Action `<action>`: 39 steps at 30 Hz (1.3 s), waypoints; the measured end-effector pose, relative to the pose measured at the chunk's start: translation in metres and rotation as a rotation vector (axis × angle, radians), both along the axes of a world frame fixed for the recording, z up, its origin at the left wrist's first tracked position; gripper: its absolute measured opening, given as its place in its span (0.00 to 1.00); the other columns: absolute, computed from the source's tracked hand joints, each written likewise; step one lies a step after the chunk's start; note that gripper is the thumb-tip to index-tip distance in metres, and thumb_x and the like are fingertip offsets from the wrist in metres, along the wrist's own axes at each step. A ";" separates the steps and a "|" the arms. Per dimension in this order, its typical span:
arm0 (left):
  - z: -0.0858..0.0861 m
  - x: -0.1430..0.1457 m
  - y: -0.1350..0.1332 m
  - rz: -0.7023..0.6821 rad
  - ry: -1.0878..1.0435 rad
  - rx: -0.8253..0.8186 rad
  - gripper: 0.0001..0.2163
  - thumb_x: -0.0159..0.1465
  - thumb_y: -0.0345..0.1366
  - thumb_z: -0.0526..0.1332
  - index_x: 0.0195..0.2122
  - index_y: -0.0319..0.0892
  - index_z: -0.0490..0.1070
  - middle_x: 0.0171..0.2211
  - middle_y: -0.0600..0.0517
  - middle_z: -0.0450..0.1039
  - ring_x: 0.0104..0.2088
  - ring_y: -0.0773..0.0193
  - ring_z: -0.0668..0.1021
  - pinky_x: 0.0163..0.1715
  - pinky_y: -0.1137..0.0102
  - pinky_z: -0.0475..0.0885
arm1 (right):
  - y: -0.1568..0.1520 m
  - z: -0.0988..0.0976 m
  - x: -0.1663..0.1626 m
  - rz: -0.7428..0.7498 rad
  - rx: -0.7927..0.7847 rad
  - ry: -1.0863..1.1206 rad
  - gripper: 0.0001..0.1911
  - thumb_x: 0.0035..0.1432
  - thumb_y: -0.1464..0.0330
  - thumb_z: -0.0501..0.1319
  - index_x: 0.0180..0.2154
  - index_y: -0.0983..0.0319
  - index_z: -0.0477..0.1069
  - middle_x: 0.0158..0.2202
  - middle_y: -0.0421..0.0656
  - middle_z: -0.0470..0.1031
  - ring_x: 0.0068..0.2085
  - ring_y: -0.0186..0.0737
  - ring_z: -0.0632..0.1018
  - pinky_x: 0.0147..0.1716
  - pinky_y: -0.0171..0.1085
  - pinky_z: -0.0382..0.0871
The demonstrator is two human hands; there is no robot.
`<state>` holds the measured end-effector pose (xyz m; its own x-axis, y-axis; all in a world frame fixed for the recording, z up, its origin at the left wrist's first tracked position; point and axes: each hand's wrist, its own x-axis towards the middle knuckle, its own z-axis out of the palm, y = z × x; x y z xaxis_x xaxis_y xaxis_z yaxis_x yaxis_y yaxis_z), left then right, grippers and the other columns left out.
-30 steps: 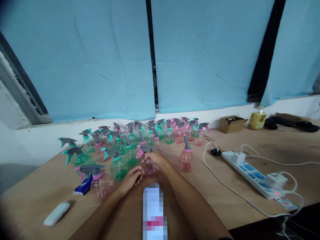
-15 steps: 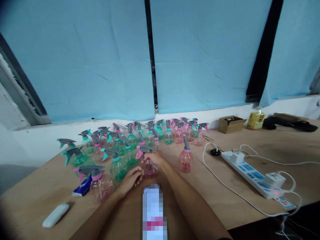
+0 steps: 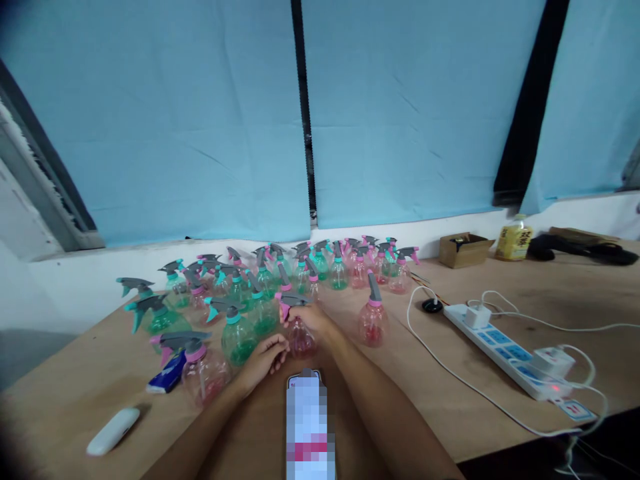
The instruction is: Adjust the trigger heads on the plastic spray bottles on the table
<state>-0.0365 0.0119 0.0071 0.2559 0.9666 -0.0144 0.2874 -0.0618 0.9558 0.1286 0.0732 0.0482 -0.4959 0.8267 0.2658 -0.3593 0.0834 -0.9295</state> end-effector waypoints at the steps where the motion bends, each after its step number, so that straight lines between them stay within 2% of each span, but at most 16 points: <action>1: 0.000 0.000 0.000 0.001 0.001 0.000 0.14 0.60 0.49 0.55 0.29 0.42 0.65 0.20 0.59 0.64 0.18 0.72 0.65 0.18 0.76 0.54 | 0.001 -0.001 0.000 -0.009 0.014 -0.013 0.09 0.40 0.69 0.59 0.26 0.62 0.75 0.28 0.42 0.76 0.28 0.37 0.74 0.30 0.35 0.66; 7: -0.002 -0.001 0.002 -0.001 -0.019 0.000 0.13 0.60 0.48 0.55 0.29 0.43 0.65 0.21 0.59 0.64 0.18 0.72 0.65 0.17 0.77 0.54 | 0.009 -0.016 0.001 -0.116 0.048 -0.094 0.07 0.43 0.67 0.60 0.26 0.62 0.76 0.27 0.41 0.76 0.31 0.38 0.75 0.34 0.36 0.67; 11: -0.002 -0.001 0.002 0.005 -0.031 0.002 0.12 0.60 0.47 0.55 0.30 0.43 0.65 0.20 0.59 0.64 0.17 0.71 0.65 0.17 0.76 0.54 | 0.007 -0.022 -0.003 -0.204 0.146 -0.055 0.06 0.49 0.67 0.61 0.30 0.61 0.75 0.31 0.43 0.77 0.34 0.38 0.76 0.40 0.38 0.69; 13: -0.002 0.000 0.001 -0.004 -0.016 0.012 0.13 0.60 0.47 0.55 0.30 0.43 0.66 0.20 0.59 0.64 0.17 0.71 0.64 0.17 0.76 0.54 | 0.001 -0.022 -0.005 -0.364 0.205 -0.075 0.08 0.52 0.67 0.60 0.36 0.60 0.74 0.31 0.42 0.76 0.33 0.38 0.76 0.40 0.39 0.69; 15: -0.001 0.000 0.001 -0.025 0.011 0.020 0.13 0.60 0.47 0.55 0.31 0.42 0.68 0.20 0.59 0.63 0.17 0.72 0.65 0.18 0.76 0.54 | -0.007 -0.021 -0.005 -0.604 0.259 -0.131 0.16 0.53 0.68 0.59 0.46 0.59 0.70 0.33 0.41 0.75 0.34 0.39 0.75 0.40 0.39 0.69; 17: -0.001 0.000 0.001 -0.042 0.029 0.020 0.13 0.60 0.46 0.55 0.31 0.42 0.69 0.21 0.59 0.64 0.18 0.72 0.65 0.19 0.76 0.54 | -0.017 -0.020 -0.003 -0.824 0.306 -0.203 0.26 0.53 0.70 0.58 0.55 0.58 0.62 0.40 0.43 0.74 0.36 0.40 0.75 0.43 0.40 0.68; 19: -0.002 -0.001 0.002 -0.050 0.031 0.019 0.13 0.60 0.46 0.55 0.32 0.41 0.69 0.21 0.59 0.64 0.18 0.72 0.65 0.19 0.76 0.54 | -0.025 -0.020 0.000 -0.941 0.362 -0.260 0.33 0.51 0.73 0.56 0.60 0.59 0.55 0.47 0.47 0.71 0.42 0.43 0.75 0.48 0.42 0.66; 22: -0.003 -0.002 0.003 -0.068 0.027 0.024 0.13 0.61 0.46 0.55 0.32 0.41 0.69 0.21 0.59 0.64 0.18 0.72 0.65 0.18 0.76 0.54 | -0.030 -0.020 0.006 -1.022 0.452 -0.330 0.32 0.51 0.75 0.54 0.59 0.63 0.54 0.51 0.52 0.67 0.51 0.47 0.72 0.54 0.45 0.61; 28: -0.004 -0.003 0.004 -0.076 0.028 0.010 0.11 0.60 0.43 0.54 0.32 0.41 0.69 0.22 0.58 0.65 0.19 0.72 0.65 0.18 0.76 0.54 | -0.015 -0.026 0.021 -1.211 0.407 -0.373 0.29 0.54 0.72 0.53 0.58 0.63 0.51 0.49 0.52 0.67 0.48 0.48 0.71 0.51 0.47 0.62; 34: -0.005 -0.003 0.005 -0.076 0.028 0.005 0.11 0.60 0.44 0.55 0.32 0.41 0.69 0.22 0.58 0.65 0.19 0.72 0.65 0.18 0.76 0.54 | -0.001 -0.032 0.039 -1.495 0.492 -0.500 0.27 0.54 0.70 0.54 0.56 0.65 0.56 0.50 0.56 0.65 0.53 0.55 0.66 0.54 0.55 0.57; 39: -0.005 -0.003 0.005 -0.083 0.029 0.007 0.12 0.61 0.45 0.55 0.33 0.41 0.69 0.22 0.58 0.65 0.19 0.72 0.65 0.18 0.76 0.54 | 0.006 -0.035 0.048 -1.552 0.495 -0.581 0.28 0.54 0.72 0.53 0.58 0.66 0.56 0.54 0.58 0.64 0.57 0.55 0.65 0.55 0.53 0.58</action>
